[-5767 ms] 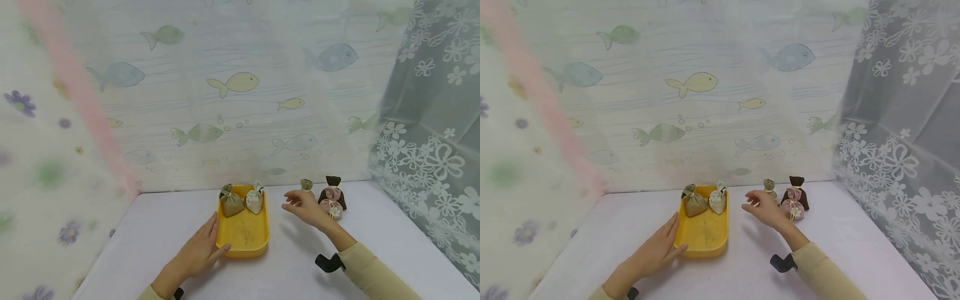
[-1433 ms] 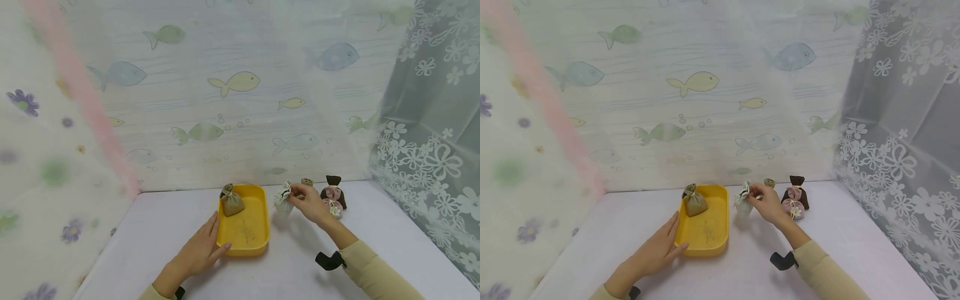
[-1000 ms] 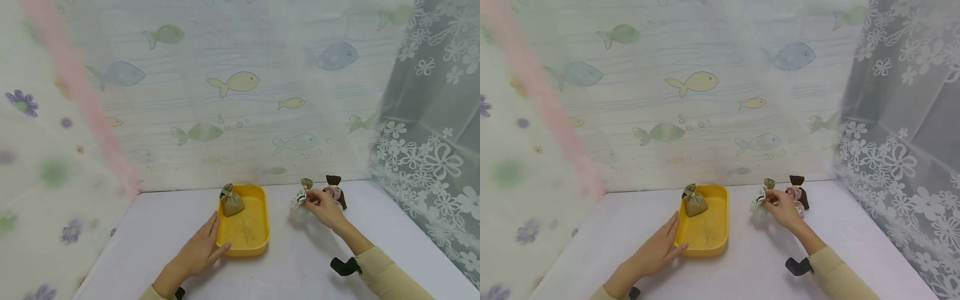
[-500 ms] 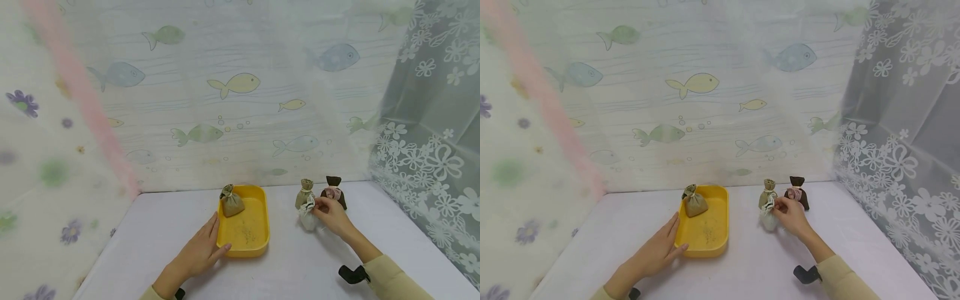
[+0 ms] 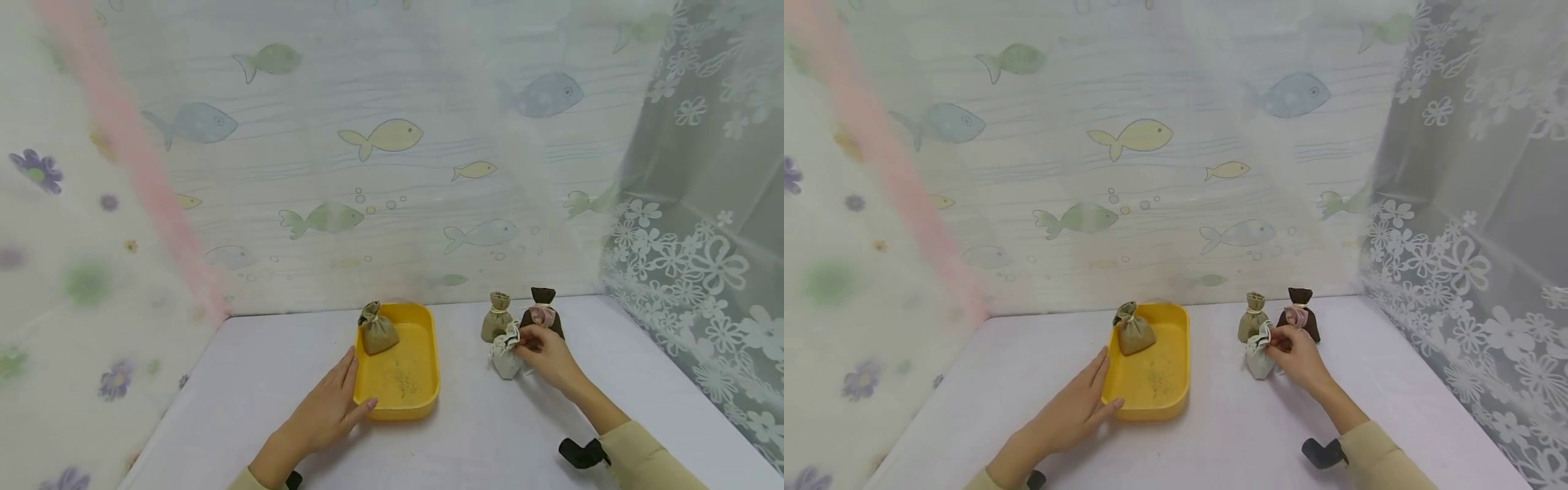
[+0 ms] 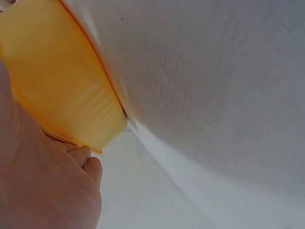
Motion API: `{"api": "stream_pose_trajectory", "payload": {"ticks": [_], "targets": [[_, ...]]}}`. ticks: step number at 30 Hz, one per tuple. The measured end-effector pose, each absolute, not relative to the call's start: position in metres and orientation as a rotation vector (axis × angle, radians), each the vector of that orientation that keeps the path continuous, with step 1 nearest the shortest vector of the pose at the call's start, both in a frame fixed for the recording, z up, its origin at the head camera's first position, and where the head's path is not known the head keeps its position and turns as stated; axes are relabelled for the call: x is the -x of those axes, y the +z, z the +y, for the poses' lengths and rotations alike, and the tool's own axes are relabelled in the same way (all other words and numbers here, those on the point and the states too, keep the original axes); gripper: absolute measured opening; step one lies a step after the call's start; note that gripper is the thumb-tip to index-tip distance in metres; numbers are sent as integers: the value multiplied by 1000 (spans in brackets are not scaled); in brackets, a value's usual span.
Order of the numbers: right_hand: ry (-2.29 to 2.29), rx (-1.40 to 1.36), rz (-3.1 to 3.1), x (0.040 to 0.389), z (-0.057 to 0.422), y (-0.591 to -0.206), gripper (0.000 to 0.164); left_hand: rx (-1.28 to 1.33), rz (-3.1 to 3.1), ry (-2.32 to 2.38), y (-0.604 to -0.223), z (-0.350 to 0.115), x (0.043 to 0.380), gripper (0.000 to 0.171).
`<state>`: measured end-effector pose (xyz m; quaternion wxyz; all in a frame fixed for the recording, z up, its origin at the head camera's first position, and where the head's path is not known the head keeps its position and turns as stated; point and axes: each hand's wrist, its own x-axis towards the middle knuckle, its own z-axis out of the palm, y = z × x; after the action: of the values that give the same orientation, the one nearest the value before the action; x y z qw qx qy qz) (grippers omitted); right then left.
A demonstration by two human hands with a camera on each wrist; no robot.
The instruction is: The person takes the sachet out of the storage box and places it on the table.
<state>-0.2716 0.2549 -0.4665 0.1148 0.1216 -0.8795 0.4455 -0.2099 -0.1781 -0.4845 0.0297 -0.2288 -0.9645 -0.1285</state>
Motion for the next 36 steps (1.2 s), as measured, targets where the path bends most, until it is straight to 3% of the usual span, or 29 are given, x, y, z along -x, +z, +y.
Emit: {"api": "stream_pose_trajectory", "payload": {"ticks": [9, 24, 36], "targets": [[1257, -303, -2623, 260, 267, -466, 31, 691, -2998, -440, -489, -180, 208, 91], [1205, -367, -2620, 247, 277, -458, 22, 701, -2984, -405, -487, -180, 209, 90], [1268, -419, -2624, 234, 261, -445, 24, 719, -2980, -398, -483, -179, 209, 90]]}}
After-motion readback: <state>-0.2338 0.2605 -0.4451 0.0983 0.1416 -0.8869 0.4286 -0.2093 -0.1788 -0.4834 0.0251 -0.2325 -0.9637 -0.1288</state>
